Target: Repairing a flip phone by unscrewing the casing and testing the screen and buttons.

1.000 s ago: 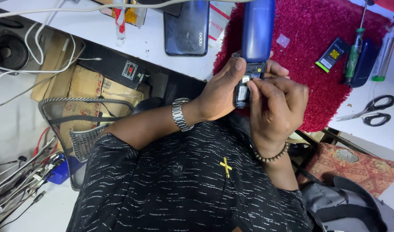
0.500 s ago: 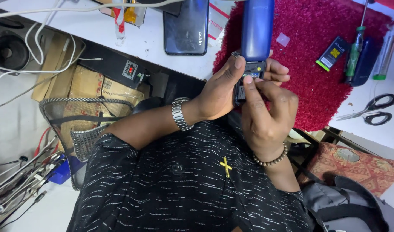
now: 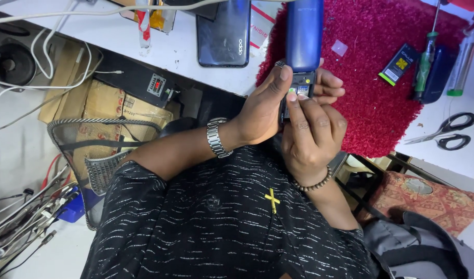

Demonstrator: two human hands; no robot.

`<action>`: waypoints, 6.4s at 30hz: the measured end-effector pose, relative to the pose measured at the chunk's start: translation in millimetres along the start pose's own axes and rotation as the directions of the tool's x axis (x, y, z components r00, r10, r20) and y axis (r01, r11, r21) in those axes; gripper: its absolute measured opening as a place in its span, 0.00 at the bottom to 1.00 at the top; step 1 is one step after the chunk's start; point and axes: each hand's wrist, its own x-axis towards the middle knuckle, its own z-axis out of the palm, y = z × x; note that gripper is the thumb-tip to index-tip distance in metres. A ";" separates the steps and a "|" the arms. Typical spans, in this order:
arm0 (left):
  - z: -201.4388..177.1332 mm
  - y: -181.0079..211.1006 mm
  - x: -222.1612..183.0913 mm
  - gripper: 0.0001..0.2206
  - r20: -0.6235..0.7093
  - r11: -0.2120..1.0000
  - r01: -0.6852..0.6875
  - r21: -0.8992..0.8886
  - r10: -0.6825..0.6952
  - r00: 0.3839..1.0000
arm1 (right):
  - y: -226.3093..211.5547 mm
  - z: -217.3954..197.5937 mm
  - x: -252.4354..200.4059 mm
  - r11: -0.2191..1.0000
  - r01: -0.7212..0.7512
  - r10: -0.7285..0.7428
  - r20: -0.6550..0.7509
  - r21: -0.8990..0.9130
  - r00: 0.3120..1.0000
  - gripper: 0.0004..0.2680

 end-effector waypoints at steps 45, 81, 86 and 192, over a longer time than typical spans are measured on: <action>11.6 61.6 6.1 0.26 -0.120 0.971 0.218 0.097 -0.206 0.971 | 124.9 -68.1 -79.2 0.681 -0.720 0.732 -0.105 0.131 0.673 0.17; -11.5 14.4 9.6 0.26 -0.098 0.972 0.198 0.129 -0.186 0.978 | 113.7 -46.9 18.5 0.848 -0.433 0.497 0.171 -0.306 0.851 0.21; -11.9 14.8 11.1 0.26 -0.085 0.974 0.194 0.113 -0.185 0.979 | 145.9 -38.8 0.4 0.850 -0.492 0.512 0.076 -0.188 0.856 0.14; -18.1 10.6 8.4 0.33 0.092 0.999 0.042 -0.024 -0.039 0.995 | 106.5 -61.1 -34.7 -0.497 -0.115 0.728 0.486 0.860 0.484 0.14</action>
